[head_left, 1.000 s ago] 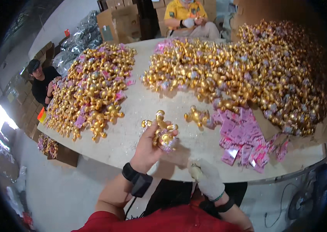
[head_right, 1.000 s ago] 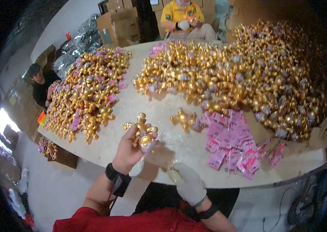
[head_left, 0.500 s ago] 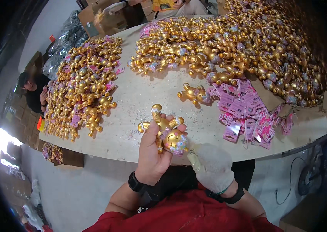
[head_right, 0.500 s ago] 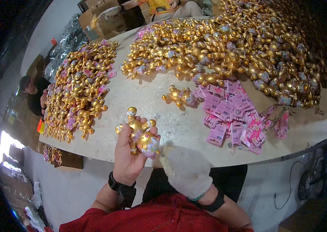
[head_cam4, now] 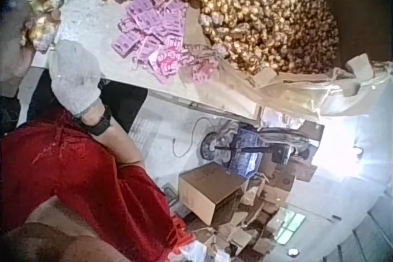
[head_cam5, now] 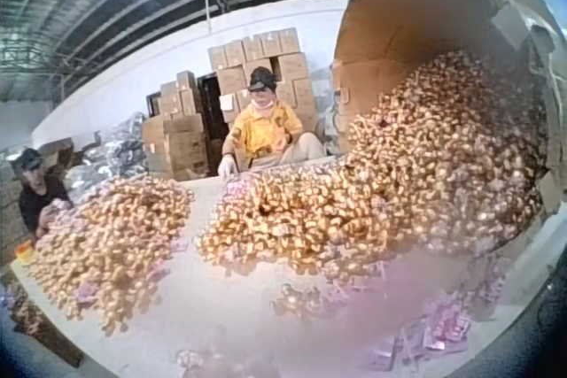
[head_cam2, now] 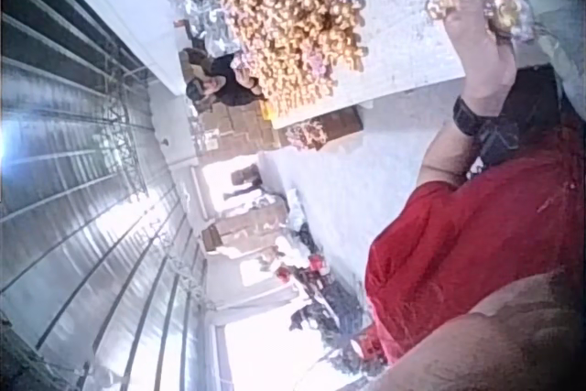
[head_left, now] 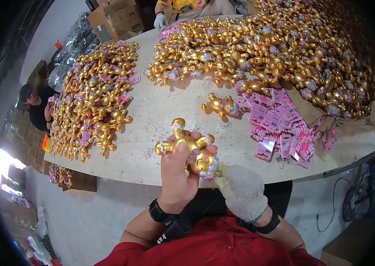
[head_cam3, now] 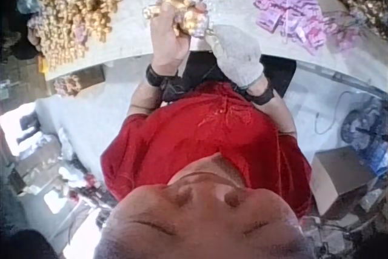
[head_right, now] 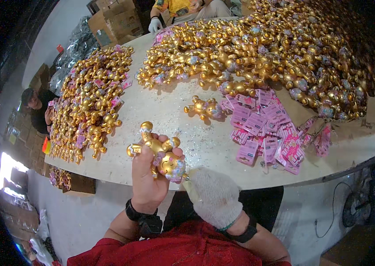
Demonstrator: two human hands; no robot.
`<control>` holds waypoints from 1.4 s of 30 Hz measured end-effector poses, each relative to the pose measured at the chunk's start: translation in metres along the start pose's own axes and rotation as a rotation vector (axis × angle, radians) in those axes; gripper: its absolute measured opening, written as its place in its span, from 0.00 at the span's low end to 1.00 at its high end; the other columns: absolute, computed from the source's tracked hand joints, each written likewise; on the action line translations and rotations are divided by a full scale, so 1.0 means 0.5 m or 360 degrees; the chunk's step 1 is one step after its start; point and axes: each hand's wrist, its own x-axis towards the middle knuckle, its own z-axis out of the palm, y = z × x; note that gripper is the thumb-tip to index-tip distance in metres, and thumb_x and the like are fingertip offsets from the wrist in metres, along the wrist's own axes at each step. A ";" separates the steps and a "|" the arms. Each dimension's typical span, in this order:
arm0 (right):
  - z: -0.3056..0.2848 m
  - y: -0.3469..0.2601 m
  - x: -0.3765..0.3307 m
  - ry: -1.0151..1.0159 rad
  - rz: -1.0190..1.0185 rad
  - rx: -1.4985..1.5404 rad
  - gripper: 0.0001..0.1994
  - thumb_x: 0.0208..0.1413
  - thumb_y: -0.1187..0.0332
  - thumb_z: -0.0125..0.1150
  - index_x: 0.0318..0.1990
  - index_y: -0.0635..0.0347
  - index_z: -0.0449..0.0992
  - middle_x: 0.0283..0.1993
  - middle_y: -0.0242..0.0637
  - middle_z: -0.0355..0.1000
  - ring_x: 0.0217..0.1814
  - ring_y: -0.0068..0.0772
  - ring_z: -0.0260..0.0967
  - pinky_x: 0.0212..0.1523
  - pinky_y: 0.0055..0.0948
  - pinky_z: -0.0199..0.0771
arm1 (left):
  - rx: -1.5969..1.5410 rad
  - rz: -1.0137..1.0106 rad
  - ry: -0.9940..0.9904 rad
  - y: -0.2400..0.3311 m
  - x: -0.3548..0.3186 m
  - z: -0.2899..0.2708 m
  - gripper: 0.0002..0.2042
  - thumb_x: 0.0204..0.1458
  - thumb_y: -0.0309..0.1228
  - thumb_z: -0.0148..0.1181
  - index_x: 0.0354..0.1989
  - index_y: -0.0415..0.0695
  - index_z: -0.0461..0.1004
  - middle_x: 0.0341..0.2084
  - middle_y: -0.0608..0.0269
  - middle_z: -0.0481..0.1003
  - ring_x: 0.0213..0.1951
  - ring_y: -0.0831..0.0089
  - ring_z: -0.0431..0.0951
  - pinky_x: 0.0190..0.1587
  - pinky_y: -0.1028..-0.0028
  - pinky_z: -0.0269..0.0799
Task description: Manually assemble small gold-colored figurines and attach labels.
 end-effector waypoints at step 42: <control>0.047 0.098 -0.018 -0.0505 0.1085 0.3020 0.31 0.57 0.38 0.33 0.39 0.62 0.66 0.23 0.36 0.66 0.13 0.26 0.57 0.13 0.22 0.55 | -0.0164 -0.0418 0.0269 -0.051 0.029 -0.028 0.18 0.61 0.42 0.37 0.45 0.38 0.64 0.39 0.51 0.72 0.39 0.59 0.77 0.42 0.62 0.74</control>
